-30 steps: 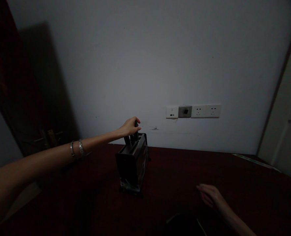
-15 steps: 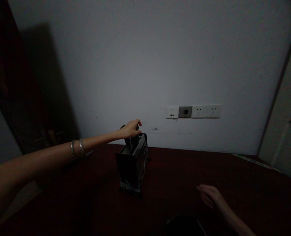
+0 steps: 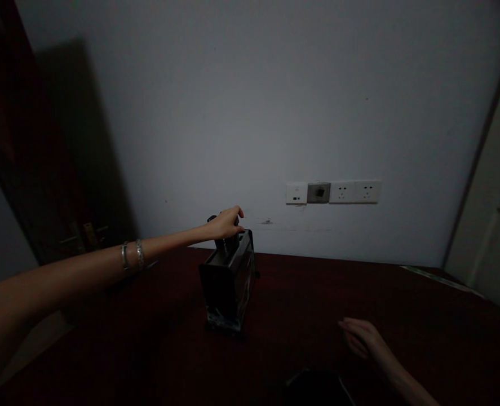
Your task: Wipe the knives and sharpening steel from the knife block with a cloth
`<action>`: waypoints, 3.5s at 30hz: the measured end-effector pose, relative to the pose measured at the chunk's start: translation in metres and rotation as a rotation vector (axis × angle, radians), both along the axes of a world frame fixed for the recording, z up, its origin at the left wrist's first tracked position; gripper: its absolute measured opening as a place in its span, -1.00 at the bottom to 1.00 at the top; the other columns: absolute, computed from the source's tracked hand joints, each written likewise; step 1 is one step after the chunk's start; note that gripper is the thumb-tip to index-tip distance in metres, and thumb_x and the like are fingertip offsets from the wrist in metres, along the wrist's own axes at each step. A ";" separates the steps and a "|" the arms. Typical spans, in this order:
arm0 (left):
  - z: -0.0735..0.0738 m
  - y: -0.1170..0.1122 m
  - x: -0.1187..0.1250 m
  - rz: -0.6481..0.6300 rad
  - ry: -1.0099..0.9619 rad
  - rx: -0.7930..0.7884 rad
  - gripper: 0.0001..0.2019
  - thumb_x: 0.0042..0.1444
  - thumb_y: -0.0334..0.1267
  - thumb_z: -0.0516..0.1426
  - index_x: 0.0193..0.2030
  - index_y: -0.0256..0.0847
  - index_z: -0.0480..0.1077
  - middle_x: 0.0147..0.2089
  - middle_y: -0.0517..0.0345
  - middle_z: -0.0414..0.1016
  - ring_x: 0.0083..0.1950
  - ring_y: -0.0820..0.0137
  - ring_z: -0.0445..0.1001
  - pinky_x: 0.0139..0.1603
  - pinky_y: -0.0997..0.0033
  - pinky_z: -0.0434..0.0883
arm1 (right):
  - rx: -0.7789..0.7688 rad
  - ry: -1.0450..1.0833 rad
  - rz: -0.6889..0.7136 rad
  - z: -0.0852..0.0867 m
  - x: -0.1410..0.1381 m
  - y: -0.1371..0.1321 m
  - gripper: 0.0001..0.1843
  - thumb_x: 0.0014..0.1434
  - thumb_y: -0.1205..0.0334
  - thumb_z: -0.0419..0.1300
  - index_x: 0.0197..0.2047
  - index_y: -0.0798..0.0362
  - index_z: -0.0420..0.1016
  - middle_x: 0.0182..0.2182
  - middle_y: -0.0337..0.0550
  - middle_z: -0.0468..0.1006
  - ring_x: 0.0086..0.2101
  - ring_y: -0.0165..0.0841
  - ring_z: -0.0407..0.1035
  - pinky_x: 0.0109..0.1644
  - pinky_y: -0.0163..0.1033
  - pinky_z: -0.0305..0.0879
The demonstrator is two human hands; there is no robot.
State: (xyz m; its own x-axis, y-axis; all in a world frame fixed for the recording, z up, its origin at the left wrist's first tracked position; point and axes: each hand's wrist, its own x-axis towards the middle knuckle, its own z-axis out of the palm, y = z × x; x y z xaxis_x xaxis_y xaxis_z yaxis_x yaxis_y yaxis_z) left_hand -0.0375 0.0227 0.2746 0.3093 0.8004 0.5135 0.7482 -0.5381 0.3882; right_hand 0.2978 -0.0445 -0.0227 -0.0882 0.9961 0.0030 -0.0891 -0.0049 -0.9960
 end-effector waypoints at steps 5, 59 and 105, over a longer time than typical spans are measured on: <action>0.001 -0.002 -0.001 0.016 0.056 0.026 -0.74 -0.33 -0.43 0.24 -0.41 -0.15 0.35 -0.54 0.25 0.30 -0.48 0.37 0.28 -0.42 0.41 0.16 | 0.014 -0.027 -0.011 0.004 -0.002 -0.001 -0.47 -0.15 -0.19 0.22 -0.75 0.05 0.14 -0.83 -0.41 0.03 -0.76 -0.57 -0.10 -0.64 -0.32 -0.30; 0.042 -0.017 -0.012 -0.153 0.635 -0.190 -0.47 -0.25 -0.41 0.05 0.00 -0.33 0.26 -0.02 -0.11 0.31 -0.10 0.27 0.35 -0.20 0.37 0.30 | 0.053 -0.061 -0.017 0.007 -0.005 -0.005 -0.50 -0.11 -0.16 0.17 -0.74 0.02 0.12 -0.80 -0.42 0.01 -0.74 -0.56 -0.11 -0.62 -0.30 -0.29; 0.054 0.003 -0.014 -0.140 0.849 -0.115 -0.41 -0.19 -0.31 0.14 0.08 -0.25 0.23 -0.24 0.04 0.48 -0.30 0.35 0.37 -0.27 0.39 0.27 | 0.010 -0.062 0.005 0.002 -0.001 0.001 -0.44 -0.23 -0.28 0.21 -0.73 0.02 0.12 -0.81 -0.42 0.01 -0.75 -0.57 -0.12 -0.65 -0.34 -0.30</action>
State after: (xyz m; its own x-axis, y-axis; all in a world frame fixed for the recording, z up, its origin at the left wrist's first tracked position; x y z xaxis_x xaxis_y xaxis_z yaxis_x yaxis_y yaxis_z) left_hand -0.0511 0.0254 0.3282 0.6503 0.7595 -0.0176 0.7396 -0.6382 -0.2136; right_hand 0.2966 -0.0432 -0.0211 -0.0933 0.9956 0.0072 -0.0269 0.0047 -0.9996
